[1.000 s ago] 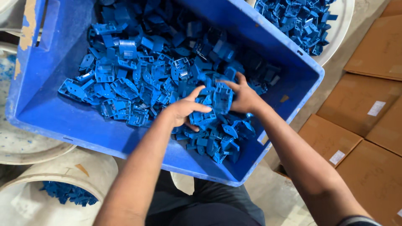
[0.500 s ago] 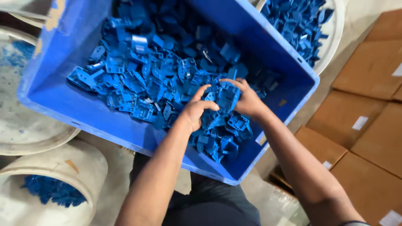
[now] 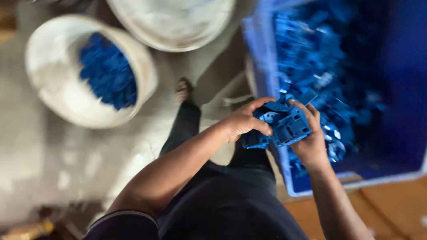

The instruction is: The person repeatedly scoops blue plastic parts from a blue bin and transfers them into a white bucket. The person uses both hands to gather and move the parts in a repetitive cycle.

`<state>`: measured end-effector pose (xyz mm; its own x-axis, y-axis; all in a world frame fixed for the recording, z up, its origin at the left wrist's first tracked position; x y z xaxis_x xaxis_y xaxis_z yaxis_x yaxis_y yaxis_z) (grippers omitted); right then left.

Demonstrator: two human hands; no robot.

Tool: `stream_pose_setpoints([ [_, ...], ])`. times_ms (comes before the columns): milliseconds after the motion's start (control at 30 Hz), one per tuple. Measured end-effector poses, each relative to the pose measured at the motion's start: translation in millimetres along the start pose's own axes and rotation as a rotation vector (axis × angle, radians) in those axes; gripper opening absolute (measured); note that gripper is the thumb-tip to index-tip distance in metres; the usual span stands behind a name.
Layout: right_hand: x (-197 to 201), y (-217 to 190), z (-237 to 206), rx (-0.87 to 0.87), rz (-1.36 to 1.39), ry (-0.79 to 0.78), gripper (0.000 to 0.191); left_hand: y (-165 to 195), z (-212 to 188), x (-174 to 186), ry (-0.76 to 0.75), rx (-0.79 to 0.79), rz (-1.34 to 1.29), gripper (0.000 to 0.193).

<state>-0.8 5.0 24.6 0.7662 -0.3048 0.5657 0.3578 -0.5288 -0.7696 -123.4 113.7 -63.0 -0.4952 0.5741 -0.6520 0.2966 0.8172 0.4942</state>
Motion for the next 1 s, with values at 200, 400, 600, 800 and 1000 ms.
stream_pose_setpoints([
  [200,-202,-155,50,0.447,0.181,-0.303,0.081,75,-211,173,0.229,-0.34,0.018,0.072],
  [400,-366,-246,70,0.357,0.429,-0.702,0.074,93,-360,360,0.87,-0.148,-0.176,0.084],
  [600,-329,-156,64,0.196,0.226,-0.674,0.054,68,-386,434,1.206,-0.192,-0.165,0.069],
  [800,-142,34,4,-0.327,0.448,-0.145,0.042,21,-254,355,0.959,-0.123,-0.044,0.051],
  [1000,72,200,-123,-0.532,0.299,0.66,0.042,21,-84,130,0.413,-0.235,0.714,0.036],
])
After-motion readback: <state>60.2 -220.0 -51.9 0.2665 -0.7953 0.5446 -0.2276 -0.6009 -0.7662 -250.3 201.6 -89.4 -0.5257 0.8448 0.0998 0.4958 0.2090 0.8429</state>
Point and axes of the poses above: each hand's wrist, its own z-axis towards the middle knuckle, its own x-axis out of the back of the hand, y = z × x, the point moved 7 cm from there along z, towards the middle knuckle, and after that the axes turned 5 degrees about -z, right-handed, at the moved point
